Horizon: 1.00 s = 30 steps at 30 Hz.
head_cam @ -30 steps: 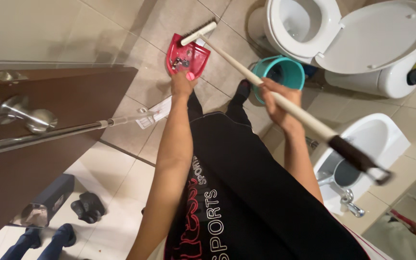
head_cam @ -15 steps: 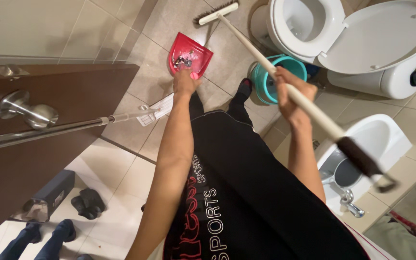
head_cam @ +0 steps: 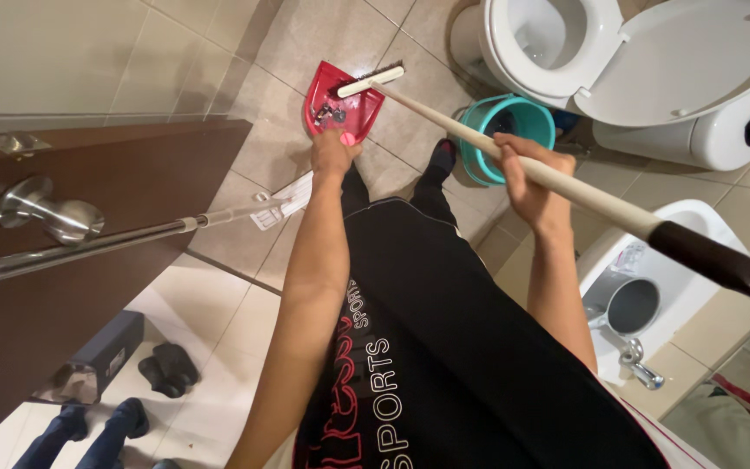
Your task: The person sweeps the bathroom floor using a broom to collect debris into a dustpan and then uses the broom to sweep the area behind the toilet and around a bucket.
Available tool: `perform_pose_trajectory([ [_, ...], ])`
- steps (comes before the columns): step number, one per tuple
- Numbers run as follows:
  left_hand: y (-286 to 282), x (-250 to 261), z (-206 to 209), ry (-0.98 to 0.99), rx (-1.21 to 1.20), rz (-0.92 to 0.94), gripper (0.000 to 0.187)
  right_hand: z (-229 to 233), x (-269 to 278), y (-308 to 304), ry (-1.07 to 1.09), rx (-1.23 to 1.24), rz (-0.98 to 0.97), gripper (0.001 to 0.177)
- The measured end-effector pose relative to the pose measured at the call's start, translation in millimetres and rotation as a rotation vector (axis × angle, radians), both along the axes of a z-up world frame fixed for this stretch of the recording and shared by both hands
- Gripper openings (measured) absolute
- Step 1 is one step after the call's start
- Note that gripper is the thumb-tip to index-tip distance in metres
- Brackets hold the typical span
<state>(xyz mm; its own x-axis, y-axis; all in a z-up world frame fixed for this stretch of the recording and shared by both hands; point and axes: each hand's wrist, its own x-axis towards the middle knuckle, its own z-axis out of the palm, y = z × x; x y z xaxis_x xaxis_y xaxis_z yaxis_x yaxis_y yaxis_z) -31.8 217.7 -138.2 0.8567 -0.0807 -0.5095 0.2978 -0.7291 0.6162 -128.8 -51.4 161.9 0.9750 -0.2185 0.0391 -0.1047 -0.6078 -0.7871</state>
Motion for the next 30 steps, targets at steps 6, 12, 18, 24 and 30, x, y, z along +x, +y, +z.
perform_pose_trajectory([
  [6,2.3,5.9,15.2,-0.003,0.076,-0.024,0.041,23.8,8.8,0.2,-0.027,-0.033,-0.021,0.019],
  [12,10.7,-1.4,7.6,-0.08,0.0,0.108,0.042,20.4,20.0,14.2,-0.128,-0.069,-0.003,0.018],
  [18,16.1,-6.6,-5.2,-0.076,0.064,0.047,0.033,-15.7,27.9,25.6,-0.112,-0.043,0.073,0.022],
  [24,17.8,-8.6,-1.9,-0.028,0.053,0.014,0.035,-49.0,12.5,35.6,-0.115,-0.017,0.297,0.019],
  [30,18.1,-4.9,14.9,0.016,0.128,0.006,0.039,-27.9,5.3,10.7,-0.052,0.034,0.263,0.019],
])
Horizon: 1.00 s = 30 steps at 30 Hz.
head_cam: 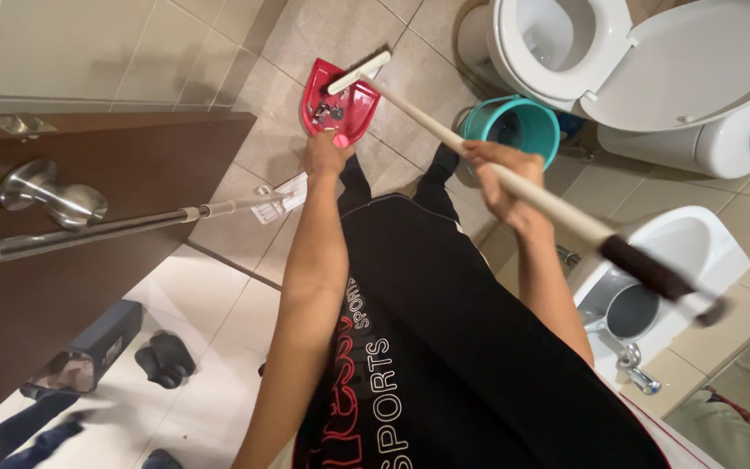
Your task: The person sweeps the bathroom floor using a broom to collect debris into a dustpan and then uses the broom to sweep the area behind the toilet and around a bucket.
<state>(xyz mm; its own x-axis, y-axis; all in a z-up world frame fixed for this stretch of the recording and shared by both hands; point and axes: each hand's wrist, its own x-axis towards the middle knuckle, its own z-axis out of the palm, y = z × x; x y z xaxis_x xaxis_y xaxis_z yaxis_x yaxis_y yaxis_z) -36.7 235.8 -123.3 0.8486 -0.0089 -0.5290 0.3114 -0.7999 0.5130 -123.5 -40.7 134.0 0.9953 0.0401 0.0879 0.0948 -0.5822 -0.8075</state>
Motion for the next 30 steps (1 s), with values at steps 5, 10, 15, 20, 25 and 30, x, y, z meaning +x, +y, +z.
perform_pose_trajectory([
  [5,2.2,2.1,10.4,0.207,0.127,0.021,0.04,20.6,-4.6,-3.1,0.065,0.072,-0.19,0.021],
  [10,-0.9,10.3,-9.9,0.199,0.199,-0.05,0.039,36.9,-4.8,2.7,0.046,0.075,-0.225,0.02],
  [15,-11.4,23.6,-9.8,0.051,0.049,0.005,0.036,52.6,-9.4,2.3,0.005,-0.006,-0.243,0.02],
  [20,-17.5,37.3,8.9,-0.006,0.017,0.05,0.039,67.7,-11.4,7.0,-0.011,-0.018,-0.358,0.02],
  [25,-19.5,44.6,13.3,-0.084,0.017,-0.013,0.045,65.9,-5.4,10.5,-0.077,0.002,-0.444,0.02],
  [30,-38.1,54.1,20.7,-0.046,0.064,-0.029,0.046,50.2,3.6,-3.7,-0.105,0.115,-0.56,0.023],
])
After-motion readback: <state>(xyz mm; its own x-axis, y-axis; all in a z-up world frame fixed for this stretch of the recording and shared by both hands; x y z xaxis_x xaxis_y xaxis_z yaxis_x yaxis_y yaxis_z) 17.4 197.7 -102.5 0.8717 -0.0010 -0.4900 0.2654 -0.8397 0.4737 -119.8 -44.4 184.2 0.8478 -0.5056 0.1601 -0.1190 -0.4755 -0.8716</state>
